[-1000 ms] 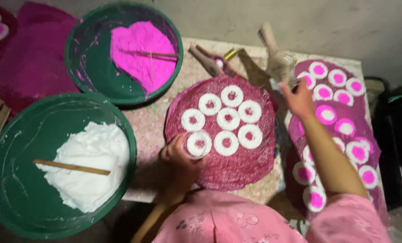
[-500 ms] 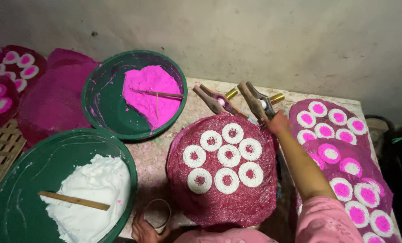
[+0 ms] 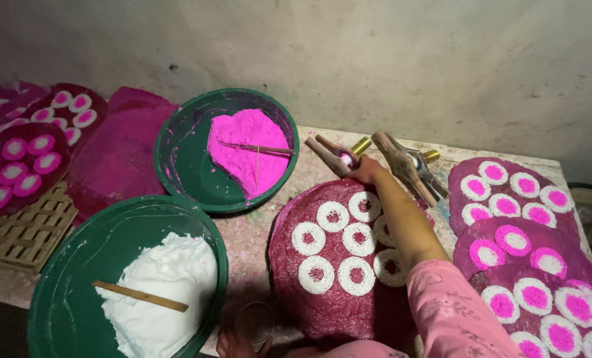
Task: The person uses a wooden press to form white dough into ring shapes on a red mat, then fills the centers with pink powder. They repeat the cycle, arranging the finished two-toned rings on a tray.
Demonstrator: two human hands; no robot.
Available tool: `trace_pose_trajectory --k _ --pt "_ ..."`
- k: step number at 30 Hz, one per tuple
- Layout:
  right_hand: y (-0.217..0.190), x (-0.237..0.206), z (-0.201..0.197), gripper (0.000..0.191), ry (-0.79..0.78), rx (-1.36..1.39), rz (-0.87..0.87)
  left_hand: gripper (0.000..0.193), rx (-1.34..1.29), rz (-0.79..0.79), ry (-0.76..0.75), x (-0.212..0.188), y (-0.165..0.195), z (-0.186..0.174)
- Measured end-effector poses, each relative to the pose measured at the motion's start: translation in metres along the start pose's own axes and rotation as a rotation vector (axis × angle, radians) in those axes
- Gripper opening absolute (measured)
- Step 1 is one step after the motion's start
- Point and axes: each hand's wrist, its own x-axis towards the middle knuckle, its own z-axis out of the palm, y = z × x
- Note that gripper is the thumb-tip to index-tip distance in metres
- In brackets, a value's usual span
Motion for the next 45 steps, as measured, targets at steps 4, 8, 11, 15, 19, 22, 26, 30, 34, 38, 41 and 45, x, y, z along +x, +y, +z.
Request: trace_pose_trajectory --k 4,8,11,15,19,22,26,30,34,38,41,45 --pt "0.001 -0.017 -0.015 0.086 0.049 -0.113 0.032 0.070 -0.051 -0.019 -0.033 0.023 0.014 -0.009" --pt "0.008 -0.049 -0.048 0.072 0.409 -0.385 -0.240 0.064 -0.174 -0.041 -0.109 0.032 0.035 -0.020" --pt "0.025 -0.088 -0.074 0.070 0.544 -0.310 -0.462 0.059 -0.341 -0.036 -0.176 0.020 0.044 -0.049" --pt "0.050 -0.153 -0.075 0.074 0.152 0.182 -0.355 0.054 -0.630 0.044 -0.288 0.044 0.070 -0.052" --pt "0.063 -0.215 -0.024 0.088 -0.252 0.695 -0.533 0.070 -1.723 -0.251 -0.576 0.118 0.108 -0.005" --pt "0.069 -0.260 0.033 0.082 -0.477 0.540 -0.481 0.084 -2.244 -0.492 -0.812 0.163 0.119 0.011" --pt "0.076 -0.293 0.070 0.060 -0.857 0.785 -0.356 0.086 -2.639 -0.574 -0.890 0.179 0.125 0.015" --pt "0.076 -0.294 0.056 0.066 -0.923 0.805 0.093 0.070 -2.589 -0.696 -0.820 0.170 0.123 0.027" --pt "0.058 -0.286 0.040 0.072 -0.831 0.655 0.156 0.048 -2.586 -0.877 -0.702 0.161 0.119 0.051" --pt "0.029 -0.278 0.039 0.080 -0.618 0.382 0.092 0.039 -2.612 -0.919 -0.599 0.162 0.107 0.073" --pt "0.007 -0.274 0.047 0.076 -0.474 0.295 0.040 0.040 -2.675 -0.927 -0.581 0.168 0.098 0.083" --pt "-0.012 -0.276 0.060 0.075 -0.324 0.149 -0.116 0.045 -2.620 -0.817 -0.581 0.175 0.087 0.086"
